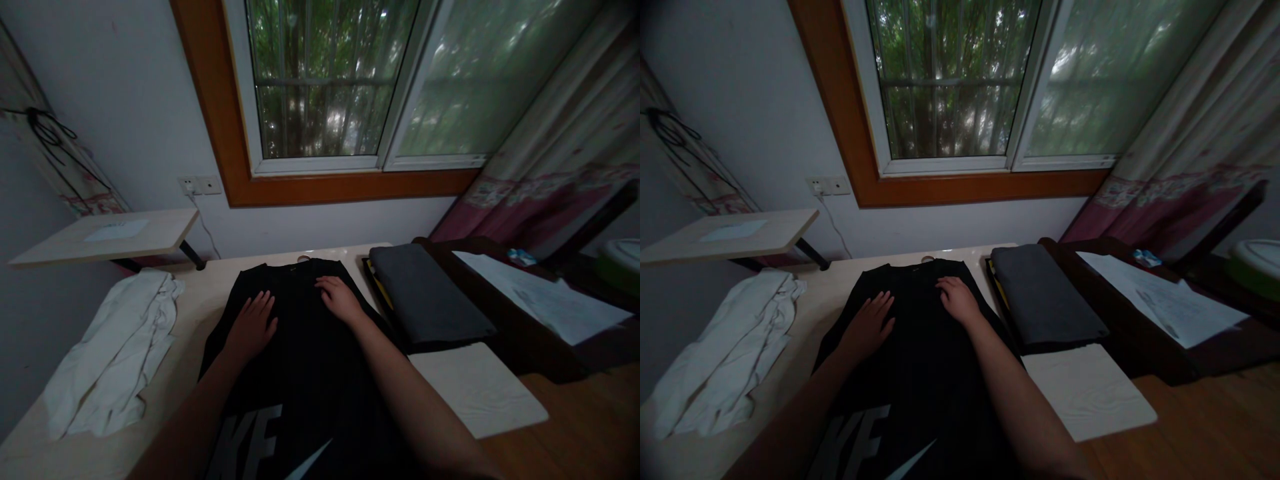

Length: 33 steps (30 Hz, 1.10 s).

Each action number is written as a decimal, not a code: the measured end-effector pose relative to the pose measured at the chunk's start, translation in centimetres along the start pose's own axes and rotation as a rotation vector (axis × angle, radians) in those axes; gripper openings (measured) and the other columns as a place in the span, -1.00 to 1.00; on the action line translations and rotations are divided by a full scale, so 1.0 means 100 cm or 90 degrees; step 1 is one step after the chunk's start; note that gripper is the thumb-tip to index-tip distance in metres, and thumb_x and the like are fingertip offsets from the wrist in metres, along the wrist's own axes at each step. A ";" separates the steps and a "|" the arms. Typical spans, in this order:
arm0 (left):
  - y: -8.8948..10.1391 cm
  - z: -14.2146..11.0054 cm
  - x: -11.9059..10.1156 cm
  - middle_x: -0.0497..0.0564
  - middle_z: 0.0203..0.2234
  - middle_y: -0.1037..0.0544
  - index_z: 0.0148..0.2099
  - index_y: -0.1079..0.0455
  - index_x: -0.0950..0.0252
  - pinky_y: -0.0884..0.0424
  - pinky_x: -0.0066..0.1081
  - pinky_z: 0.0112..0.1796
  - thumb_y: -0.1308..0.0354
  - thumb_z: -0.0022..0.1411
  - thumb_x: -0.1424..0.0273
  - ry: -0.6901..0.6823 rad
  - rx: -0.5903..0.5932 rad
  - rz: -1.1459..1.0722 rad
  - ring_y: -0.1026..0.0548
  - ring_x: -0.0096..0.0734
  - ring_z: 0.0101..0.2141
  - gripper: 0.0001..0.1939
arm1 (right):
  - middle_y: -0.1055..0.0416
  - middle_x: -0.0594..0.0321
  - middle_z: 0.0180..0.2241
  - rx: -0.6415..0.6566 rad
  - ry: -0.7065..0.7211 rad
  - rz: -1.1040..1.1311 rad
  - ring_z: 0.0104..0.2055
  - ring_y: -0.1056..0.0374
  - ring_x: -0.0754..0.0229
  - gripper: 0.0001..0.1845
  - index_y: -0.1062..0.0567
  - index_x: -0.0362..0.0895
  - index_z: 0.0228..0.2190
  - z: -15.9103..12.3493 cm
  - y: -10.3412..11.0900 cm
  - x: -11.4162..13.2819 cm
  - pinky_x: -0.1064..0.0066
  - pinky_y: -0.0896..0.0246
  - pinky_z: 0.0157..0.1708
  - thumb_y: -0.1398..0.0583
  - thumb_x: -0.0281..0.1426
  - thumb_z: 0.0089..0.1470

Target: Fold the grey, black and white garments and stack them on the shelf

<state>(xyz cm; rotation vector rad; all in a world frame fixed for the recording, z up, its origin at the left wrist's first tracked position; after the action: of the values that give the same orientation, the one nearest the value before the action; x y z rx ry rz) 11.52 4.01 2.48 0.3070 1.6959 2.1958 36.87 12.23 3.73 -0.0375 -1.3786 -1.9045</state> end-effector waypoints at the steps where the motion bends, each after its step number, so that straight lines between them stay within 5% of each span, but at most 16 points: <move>1: 0.000 0.000 0.000 0.15 0.40 -0.21 0.41 -0.17 0.29 -0.09 0.02 0.35 0.11 0.45 0.23 -0.002 0.003 0.002 -0.14 -0.11 0.39 -0.43 | -0.51 0.14 0.07 -0.001 0.000 -0.001 0.16 -0.33 0.04 -0.61 -0.60 -0.08 -0.07 0.000 0.000 0.000 0.09 -0.24 0.23 -0.15 -0.60 0.12; 24: 0.002 0.000 0.000 0.13 0.38 -0.24 0.38 -0.23 0.28 -0.12 0.01 0.34 0.07 0.45 0.24 -0.010 -0.007 0.014 -0.16 -0.12 0.38 -0.47 | -0.49 0.16 0.09 0.012 -0.009 -0.016 0.17 -0.32 0.06 -0.60 -0.59 -0.07 -0.06 0.000 0.000 0.002 0.11 -0.22 0.24 -0.13 -0.60 0.13; 33: 0.005 0.000 -0.001 0.13 0.38 -0.24 0.38 -0.23 0.30 -0.13 0.02 0.33 0.07 0.45 0.24 -0.006 0.003 0.015 -0.17 -0.12 0.38 -0.46 | -0.44 0.06 0.14 0.028 -0.054 -0.208 0.20 -0.28 -0.02 -0.60 -0.53 -0.12 0.05 -0.004 0.005 0.023 0.14 -0.20 0.22 -0.13 -0.50 0.20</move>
<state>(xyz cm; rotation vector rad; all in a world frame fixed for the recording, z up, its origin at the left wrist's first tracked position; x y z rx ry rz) 11.53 3.87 2.93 0.3390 1.7003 2.2044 35.68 10.54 4.95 0.1372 -1.5596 -2.1585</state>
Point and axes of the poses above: each hand's wrist, its own z-axis towards the middle knuckle, its own y-axis out of the back of the hand, x = y × z, the point moved 6 cm from there along z, towards the middle knuckle
